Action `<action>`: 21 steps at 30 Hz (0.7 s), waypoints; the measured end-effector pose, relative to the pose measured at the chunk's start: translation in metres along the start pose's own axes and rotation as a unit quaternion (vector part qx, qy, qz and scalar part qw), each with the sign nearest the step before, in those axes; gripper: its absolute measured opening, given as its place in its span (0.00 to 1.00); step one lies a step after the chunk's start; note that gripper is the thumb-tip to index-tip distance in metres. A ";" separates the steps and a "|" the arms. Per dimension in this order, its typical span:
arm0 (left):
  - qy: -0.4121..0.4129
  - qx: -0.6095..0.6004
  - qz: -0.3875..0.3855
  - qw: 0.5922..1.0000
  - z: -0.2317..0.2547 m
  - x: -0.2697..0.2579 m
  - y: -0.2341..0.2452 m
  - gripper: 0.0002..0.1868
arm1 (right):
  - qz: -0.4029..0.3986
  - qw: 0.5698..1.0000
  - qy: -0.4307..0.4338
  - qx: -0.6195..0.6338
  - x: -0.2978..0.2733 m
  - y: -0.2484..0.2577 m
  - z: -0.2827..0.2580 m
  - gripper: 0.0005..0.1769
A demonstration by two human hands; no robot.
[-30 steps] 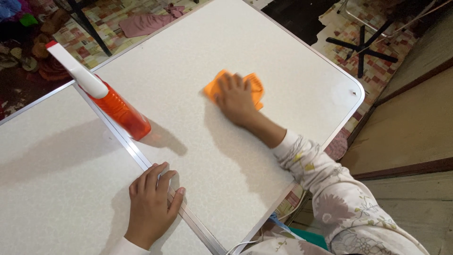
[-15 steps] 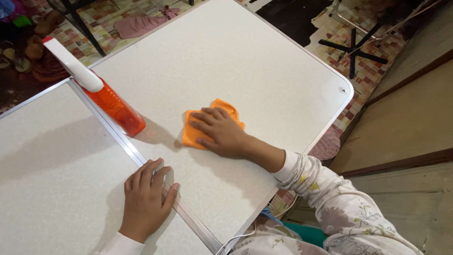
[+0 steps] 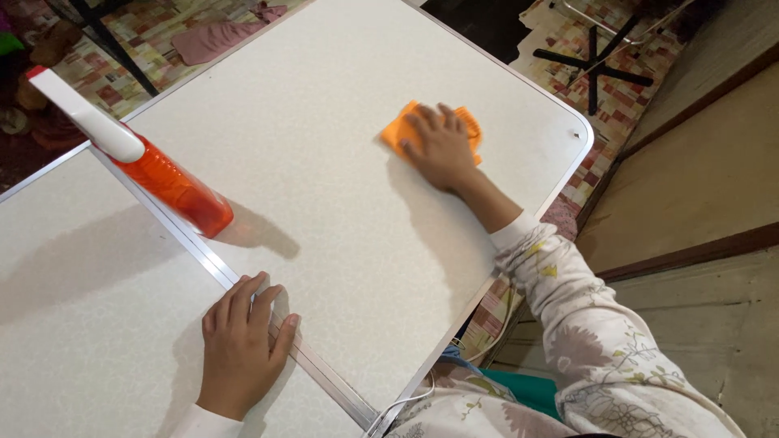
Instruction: Cleaning the surface of a white folding table using a spray bottle and a cloth.
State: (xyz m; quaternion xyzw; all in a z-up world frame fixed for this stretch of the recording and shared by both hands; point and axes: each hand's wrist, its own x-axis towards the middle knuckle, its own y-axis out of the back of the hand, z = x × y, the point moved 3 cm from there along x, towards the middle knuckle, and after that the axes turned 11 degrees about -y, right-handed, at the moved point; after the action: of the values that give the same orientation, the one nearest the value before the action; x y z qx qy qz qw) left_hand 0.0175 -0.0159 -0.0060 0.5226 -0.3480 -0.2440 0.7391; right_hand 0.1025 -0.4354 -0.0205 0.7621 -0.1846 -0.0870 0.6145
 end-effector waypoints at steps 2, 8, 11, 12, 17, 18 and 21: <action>-0.003 -0.002 0.006 1.000 -0.001 0.001 -0.001 0.25 | 0.018 1.000 -0.024 -0.001 0.011 0.004 0.025 0.35; 0.008 0.017 -0.036 0.999 -0.001 0.003 0.000 0.26 | 0.034 0.991 -0.133 0.005 0.026 0.021 0.090 0.35; 0.011 0.015 -0.036 0.999 -0.001 0.002 0.000 0.26 | 0.045 0.982 -0.182 -0.003 0.030 0.024 0.122 0.35; 0.008 0.017 -0.036 0.999 -0.001 0.002 -0.001 0.26 | 0.050 0.978 -0.204 -0.001 0.029 0.029 0.129 0.35; 0.000 0.011 -0.017 1.000 -0.001 0.002 0.000 0.26 | 0.060 0.951 -0.304 -0.008 0.022 0.041 0.148 0.35; 0.001 0.017 -0.025 1.000 0.000 0.003 0.001 0.26 | 0.064 0.940 -0.336 -0.012 0.021 0.043 0.150 0.35; 0.005 0.014 -0.016 1.000 0.004 0.002 0.004 0.26 | 0.064 0.928 -0.367 -0.014 0.019 0.040 0.155 0.36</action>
State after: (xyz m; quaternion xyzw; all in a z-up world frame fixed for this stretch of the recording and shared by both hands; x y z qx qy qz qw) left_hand 0.0159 -0.0185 -0.0012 0.5398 -0.3392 -0.2480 0.7294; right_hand 0.0568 -0.5895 -0.0152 0.6544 -0.4447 -0.3236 0.5189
